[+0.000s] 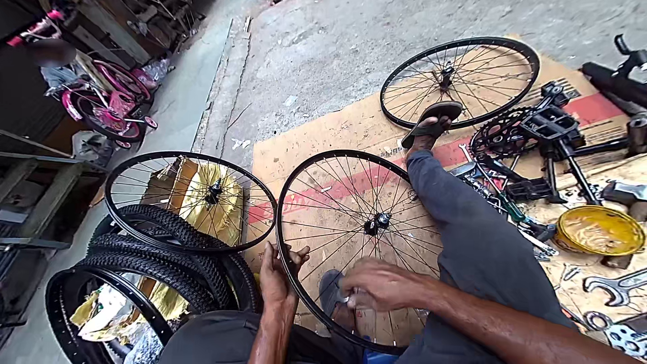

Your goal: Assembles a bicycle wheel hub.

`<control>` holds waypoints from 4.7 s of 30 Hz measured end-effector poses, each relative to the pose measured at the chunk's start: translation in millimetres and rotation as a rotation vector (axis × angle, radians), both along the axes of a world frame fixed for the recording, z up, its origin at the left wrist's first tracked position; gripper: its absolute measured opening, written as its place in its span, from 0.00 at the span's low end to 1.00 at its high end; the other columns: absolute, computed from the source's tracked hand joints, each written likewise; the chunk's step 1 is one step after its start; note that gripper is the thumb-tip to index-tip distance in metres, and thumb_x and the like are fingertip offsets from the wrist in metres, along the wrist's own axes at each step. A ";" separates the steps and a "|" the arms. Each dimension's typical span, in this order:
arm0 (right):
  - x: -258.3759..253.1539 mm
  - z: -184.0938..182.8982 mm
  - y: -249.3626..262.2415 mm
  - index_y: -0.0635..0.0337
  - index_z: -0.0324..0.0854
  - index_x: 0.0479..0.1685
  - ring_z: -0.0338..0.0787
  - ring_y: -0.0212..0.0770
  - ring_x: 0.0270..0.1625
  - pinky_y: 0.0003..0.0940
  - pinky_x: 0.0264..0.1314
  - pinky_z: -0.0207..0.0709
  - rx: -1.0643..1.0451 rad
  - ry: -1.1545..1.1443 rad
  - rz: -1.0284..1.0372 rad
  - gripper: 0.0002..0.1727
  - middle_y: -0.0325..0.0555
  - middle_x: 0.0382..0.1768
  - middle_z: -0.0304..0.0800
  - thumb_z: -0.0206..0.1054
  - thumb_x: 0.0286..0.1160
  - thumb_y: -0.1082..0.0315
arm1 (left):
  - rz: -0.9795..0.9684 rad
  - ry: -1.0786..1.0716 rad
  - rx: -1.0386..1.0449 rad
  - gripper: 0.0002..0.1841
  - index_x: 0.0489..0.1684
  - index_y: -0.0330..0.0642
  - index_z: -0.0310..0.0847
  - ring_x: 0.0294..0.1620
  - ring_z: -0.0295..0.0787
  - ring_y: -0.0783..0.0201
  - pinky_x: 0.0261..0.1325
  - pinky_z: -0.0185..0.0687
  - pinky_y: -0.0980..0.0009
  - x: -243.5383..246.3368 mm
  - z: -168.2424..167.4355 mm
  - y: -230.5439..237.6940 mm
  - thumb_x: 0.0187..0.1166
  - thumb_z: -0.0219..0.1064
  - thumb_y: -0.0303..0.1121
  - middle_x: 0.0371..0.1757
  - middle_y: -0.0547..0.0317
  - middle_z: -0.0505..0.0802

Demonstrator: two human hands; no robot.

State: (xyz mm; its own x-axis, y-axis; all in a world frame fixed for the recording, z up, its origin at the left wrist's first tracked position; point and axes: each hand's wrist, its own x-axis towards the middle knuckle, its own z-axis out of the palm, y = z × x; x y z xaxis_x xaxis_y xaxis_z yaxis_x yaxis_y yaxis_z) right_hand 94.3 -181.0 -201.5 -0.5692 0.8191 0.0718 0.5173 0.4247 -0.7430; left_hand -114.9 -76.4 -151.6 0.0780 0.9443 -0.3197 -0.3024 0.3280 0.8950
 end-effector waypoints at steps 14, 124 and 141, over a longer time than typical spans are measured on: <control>-13.0 -1.8 5.4 0.47 0.87 0.67 0.93 0.42 0.46 0.48 0.58 0.84 -0.182 0.131 0.136 0.20 0.44 0.46 0.95 0.74 0.77 0.54 | 0.034 -0.047 -0.097 0.26 0.30 0.44 0.74 0.13 0.81 0.63 0.40 0.92 0.59 -0.2 -12.3 1.1 0.96 0.40 0.49 0.08 0.65 0.74; -11.1 4.7 18.5 0.57 0.88 0.51 0.89 0.40 0.53 0.45 0.63 0.81 -0.272 0.218 0.118 0.19 0.44 0.50 0.91 0.81 0.69 0.55 | 0.001 0.024 0.010 0.30 0.26 0.40 0.75 0.39 0.97 0.47 0.54 0.92 0.53 3.4 -15.6 1.3 0.96 0.39 0.49 0.27 0.47 0.93; -36.2 5.4 12.0 0.55 0.85 0.51 0.91 0.54 0.41 0.60 0.47 0.80 -0.148 -0.038 -0.017 0.14 0.51 0.35 0.91 0.74 0.67 0.65 | -0.024 0.049 0.024 0.27 0.27 0.42 0.73 0.40 0.96 0.47 0.52 0.91 0.53 5.3 -16.9 0.4 0.96 0.36 0.44 0.27 0.49 0.92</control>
State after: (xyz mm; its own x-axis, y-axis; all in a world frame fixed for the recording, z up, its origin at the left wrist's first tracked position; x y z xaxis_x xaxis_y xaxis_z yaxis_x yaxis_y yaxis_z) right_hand 58.2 -169.0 -196.2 -0.5551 0.8287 -0.0716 0.5523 0.3028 -0.7767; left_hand -109.7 -76.0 -168.5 0.0859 0.9497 -0.3013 -0.2505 0.3133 0.9160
